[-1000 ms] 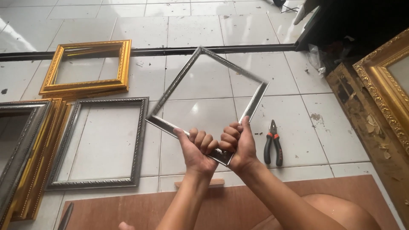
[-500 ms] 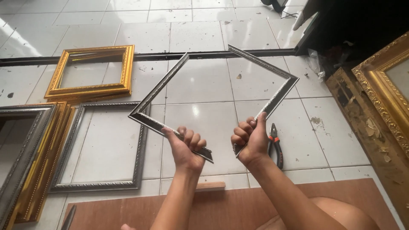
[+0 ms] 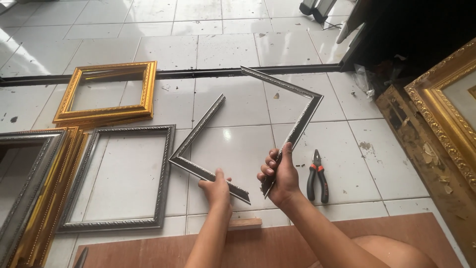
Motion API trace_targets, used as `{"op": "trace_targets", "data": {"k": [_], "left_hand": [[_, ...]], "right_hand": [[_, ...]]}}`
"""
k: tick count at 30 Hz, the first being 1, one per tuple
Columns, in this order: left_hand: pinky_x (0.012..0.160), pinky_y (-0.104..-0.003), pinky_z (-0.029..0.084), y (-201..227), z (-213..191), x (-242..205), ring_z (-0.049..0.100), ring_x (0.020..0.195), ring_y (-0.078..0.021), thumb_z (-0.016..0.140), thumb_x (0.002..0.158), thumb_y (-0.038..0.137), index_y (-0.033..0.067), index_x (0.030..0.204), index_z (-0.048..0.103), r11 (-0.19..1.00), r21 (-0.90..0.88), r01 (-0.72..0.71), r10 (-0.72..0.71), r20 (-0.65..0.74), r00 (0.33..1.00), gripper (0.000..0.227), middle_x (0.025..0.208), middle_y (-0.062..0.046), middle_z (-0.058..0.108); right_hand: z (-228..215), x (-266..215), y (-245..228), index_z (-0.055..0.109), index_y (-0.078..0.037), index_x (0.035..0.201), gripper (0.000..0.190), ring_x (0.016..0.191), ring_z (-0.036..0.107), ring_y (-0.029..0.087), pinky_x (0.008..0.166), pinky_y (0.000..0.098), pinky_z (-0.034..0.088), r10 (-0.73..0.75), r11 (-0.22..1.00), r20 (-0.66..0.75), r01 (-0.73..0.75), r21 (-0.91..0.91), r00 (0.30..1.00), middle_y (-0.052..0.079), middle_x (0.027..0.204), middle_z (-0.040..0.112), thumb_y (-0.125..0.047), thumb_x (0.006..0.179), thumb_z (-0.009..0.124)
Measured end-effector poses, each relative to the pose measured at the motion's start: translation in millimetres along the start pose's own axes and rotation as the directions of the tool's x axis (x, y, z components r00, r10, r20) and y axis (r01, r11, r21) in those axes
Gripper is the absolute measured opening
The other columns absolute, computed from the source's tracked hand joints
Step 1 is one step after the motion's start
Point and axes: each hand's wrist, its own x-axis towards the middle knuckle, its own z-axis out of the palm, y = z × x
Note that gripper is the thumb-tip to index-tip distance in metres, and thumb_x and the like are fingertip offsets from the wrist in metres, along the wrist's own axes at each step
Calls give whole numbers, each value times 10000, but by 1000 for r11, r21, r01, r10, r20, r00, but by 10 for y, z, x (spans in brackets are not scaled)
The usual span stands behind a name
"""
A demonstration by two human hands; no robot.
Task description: Using pliers to remove staples from the corners of a picture frame and separating it into individual wooden rails.
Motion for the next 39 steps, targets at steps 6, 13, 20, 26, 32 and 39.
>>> {"op": "trace_targets", "data": {"k": [6,13,20,26,32,39], "left_hand": [[1273,-575,401,517,37,-533,348,1573,-466,784,1000,461,13,1730,255,922,385,48,-78,63,995,1007,1654,-289,306],[979,-509,607,793,106,-1140,531,1276,-374,838,867,565,66,1504,504,988,139,70,-99,216,971,876,1374,-237,438],[892,-380,668,379,185,-559,804,978,-281,996,854,172,-65,1297,791,987,-122,-107,153,485,861,543,1072,-178,795],[987,-457,649,794,-367,270,811,992,-272,1015,838,290,111,1318,815,989,-100,-107,135,342,930,550,1043,-157,832],[1121,-597,583,985,-347,55,762,1255,-390,855,997,364,77,1359,658,905,-421,65,71,300,951,502,1265,-170,761],[1291,-650,421,772,-13,-419,661,1447,-402,689,1078,517,45,1416,720,955,-281,93,84,556,827,582,1476,-202,762]], "right_hand": [[136,-114,7,527,-222,1055,645,951,603,162,924,434,646,-41,994,-28,38,-102,999,-33,903,477,-789,1121,227],[-34,138,94,581,-191,1114,587,1047,555,152,1089,336,496,-225,973,-95,217,-82,970,14,1037,574,-692,1158,278],[121,-108,-180,462,-269,1456,576,1227,442,132,1035,328,460,-183,907,130,218,-361,975,-37,1284,397,-683,1164,187],[-66,104,-537,492,-259,1452,418,1063,549,158,767,274,562,-219,947,51,225,-229,974,-12,1205,442,-568,1194,379],[-119,252,-148,589,-169,1436,428,1036,750,247,796,329,695,-162,975,132,179,-131,978,81,1208,652,-449,1119,652],[12,-56,113,529,-254,1627,750,1330,553,174,1074,365,511,-107,844,332,262,-468,937,7,1595,614,-540,976,768]]}}
